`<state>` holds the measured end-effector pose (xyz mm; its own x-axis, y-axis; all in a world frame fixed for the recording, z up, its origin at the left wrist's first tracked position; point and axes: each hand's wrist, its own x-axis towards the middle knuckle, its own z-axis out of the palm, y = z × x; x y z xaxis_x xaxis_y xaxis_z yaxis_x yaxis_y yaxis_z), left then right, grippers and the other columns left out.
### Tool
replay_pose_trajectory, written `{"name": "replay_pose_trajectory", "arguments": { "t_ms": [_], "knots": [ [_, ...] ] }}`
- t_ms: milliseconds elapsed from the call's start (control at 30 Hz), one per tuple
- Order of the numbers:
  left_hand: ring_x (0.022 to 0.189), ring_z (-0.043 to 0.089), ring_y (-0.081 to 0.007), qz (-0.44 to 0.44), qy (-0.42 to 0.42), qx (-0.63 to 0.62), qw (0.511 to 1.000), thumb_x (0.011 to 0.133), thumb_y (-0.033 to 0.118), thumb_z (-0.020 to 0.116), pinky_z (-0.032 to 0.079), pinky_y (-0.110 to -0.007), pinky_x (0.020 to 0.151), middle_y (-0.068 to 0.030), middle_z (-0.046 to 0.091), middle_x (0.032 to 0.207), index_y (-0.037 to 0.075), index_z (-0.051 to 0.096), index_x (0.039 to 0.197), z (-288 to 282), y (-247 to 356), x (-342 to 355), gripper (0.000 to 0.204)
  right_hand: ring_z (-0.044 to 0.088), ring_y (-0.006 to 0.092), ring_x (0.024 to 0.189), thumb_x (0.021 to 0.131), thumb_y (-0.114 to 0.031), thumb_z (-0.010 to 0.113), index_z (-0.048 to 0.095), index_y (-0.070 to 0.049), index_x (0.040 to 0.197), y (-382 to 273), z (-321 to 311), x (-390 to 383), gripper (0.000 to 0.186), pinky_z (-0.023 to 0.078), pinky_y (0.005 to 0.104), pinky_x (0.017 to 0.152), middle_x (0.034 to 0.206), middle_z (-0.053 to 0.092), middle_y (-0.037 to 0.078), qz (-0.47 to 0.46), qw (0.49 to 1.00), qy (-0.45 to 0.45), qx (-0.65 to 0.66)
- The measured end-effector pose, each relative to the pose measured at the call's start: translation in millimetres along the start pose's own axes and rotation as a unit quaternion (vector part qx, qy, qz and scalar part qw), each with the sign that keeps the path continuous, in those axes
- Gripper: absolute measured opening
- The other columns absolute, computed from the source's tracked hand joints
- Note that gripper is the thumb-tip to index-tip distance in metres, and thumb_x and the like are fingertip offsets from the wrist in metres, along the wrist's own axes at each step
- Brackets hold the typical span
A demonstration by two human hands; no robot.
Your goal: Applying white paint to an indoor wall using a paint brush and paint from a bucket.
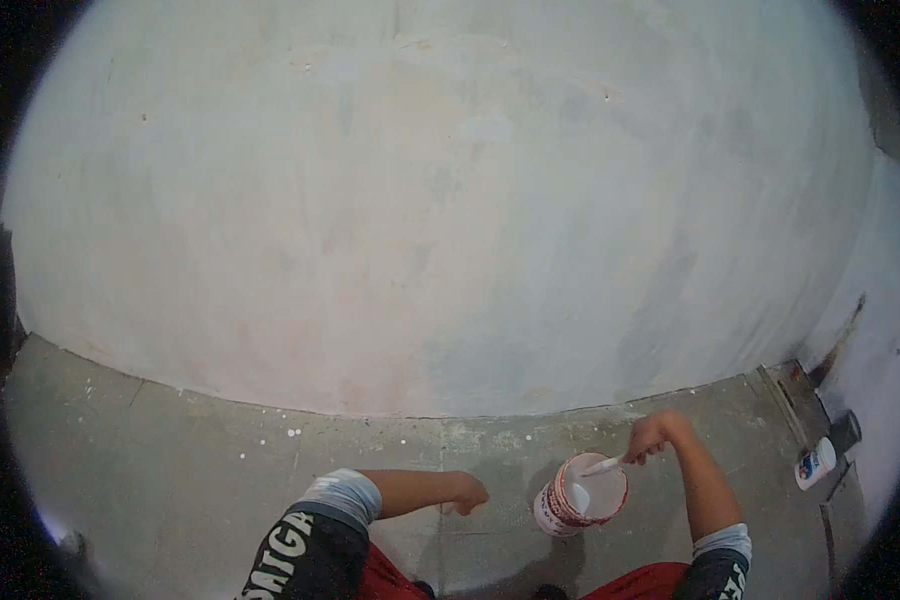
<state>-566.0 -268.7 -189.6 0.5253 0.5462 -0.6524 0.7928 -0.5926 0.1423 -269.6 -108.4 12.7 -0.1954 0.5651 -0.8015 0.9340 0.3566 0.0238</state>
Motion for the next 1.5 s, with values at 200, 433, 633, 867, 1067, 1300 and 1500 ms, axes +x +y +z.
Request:
{"name": "replay_pose_trajectory", "arguments": {
  "t_ms": [200, 433, 633, 867, 1067, 1300, 1500],
  "knots": [
    [0.089, 0.064, -0.0333, -0.05, -0.061, 0.032, 0.996, 0.077, 0.012, 0.064, 0.05, -0.043, 0.075, -0.0194, 0.067, 0.1, -0.003, 0.067, 0.104, 24, -28, -9, 0.031, 0.052, 0.0151, 0.063, 0.076, -0.044, 0.07, 0.073, -0.011, 0.079, 8, 31, 111, 0.033, 0.041, 0.0315, 0.055, 0.075, 0.066, 0.003, 0.009, 0.995, -0.033, -0.095],
    [0.105, 0.061, -0.0343, -0.076, -0.098, -0.023, 0.992, 0.079, 0.015, 0.061, 0.049, -0.043, 0.084, -0.0203, 0.064, 0.111, -0.003, 0.064, 0.11, 23, -33, 3, 0.036, 0.056, 0.0183, 0.064, 0.077, -0.032, 0.071, 0.071, -0.008, 0.095, 12, 68, 143, 0.03, 0.043, 0.0371, 0.059, 0.082, 0.07, 0.009, -0.005, 0.998, -0.069, -0.005],
    [0.102, 0.062, -0.0338, -0.054, -0.056, -0.031, 0.997, 0.077, 0.018, 0.061, 0.05, -0.043, 0.081, -0.0196, 0.065, 0.109, -0.003, 0.065, 0.107, 24, -29, 11, 0.037, 0.056, 0.0191, 0.058, 0.079, -0.035, 0.068, 0.068, 0.0, 0.084, 17, 97, 143, 0.035, 0.042, 0.0356, 0.05, 0.079, 0.07, 0.009, -0.05, 0.997, -0.065, -0.013],
    [0.099, 0.064, -0.0328, -0.077, -0.118, -0.003, 0.99, 0.075, 0.017, 0.062, 0.052, -0.042, 0.08, -0.0181, 0.066, 0.107, 0.0, 0.064, 0.109, 14, -20, 5, 0.038, 0.07, 0.0233, 0.088, 0.082, -0.022, 0.062, 0.062, -0.002, 0.119, -8, 115, 141, 0.042, 0.053, 0.0415, 0.077, 0.097, 0.071, 0.014, -0.078, 0.988, -0.092, -0.096],
    [0.095, 0.065, -0.0336, -0.06, -0.037, -0.046, 0.996, 0.073, 0.016, 0.064, 0.052, -0.043, 0.079, -0.0178, 0.068, 0.1, 0.0, 0.067, 0.102, 44, -32, -8, 0.033, 0.07, 0.0256, 0.085, 0.075, -0.021, 0.068, 0.066, -0.001, 0.111, -20, 126, 174, 0.041, 0.052, 0.0457, 0.075, 0.101, 0.07, 0.015, -0.124, 0.982, -0.069, -0.127],
    [0.095, 0.065, -0.0331, -0.081, -0.099, -0.028, 0.991, 0.069, 0.015, 0.065, 0.053, -0.043, 0.078, -0.0175, 0.068, 0.098, 0.002, 0.068, 0.094, 1, -18, -15, 0.028, 0.066, 0.0344, 0.085, 0.071, -0.025, 0.071, 0.069, -0.003, 0.093, 15, 145, 187, 0.032, 0.05, 0.0457, 0.074, 0.092, 0.069, 0.018, -0.26, 0.95, 0.122, -0.122],
    [0.096, 0.065, -0.0327, -0.097, -0.094, -0.015, 0.991, 0.066, 0.011, 0.063, 0.053, -0.042, 0.077, -0.0171, 0.068, 0.098, 0.003, 0.067, 0.094, 1, -9, -17, 0.029, 0.063, 0.0378, 0.094, 0.072, -0.016, 0.065, 0.06, -0.005, 0.105, 3, 147, 162, 0.035, 0.048, 0.0486, 0.079, 0.098, 0.066, 0.019, -0.218, 0.959, 0.117, -0.136]
  ]
}}
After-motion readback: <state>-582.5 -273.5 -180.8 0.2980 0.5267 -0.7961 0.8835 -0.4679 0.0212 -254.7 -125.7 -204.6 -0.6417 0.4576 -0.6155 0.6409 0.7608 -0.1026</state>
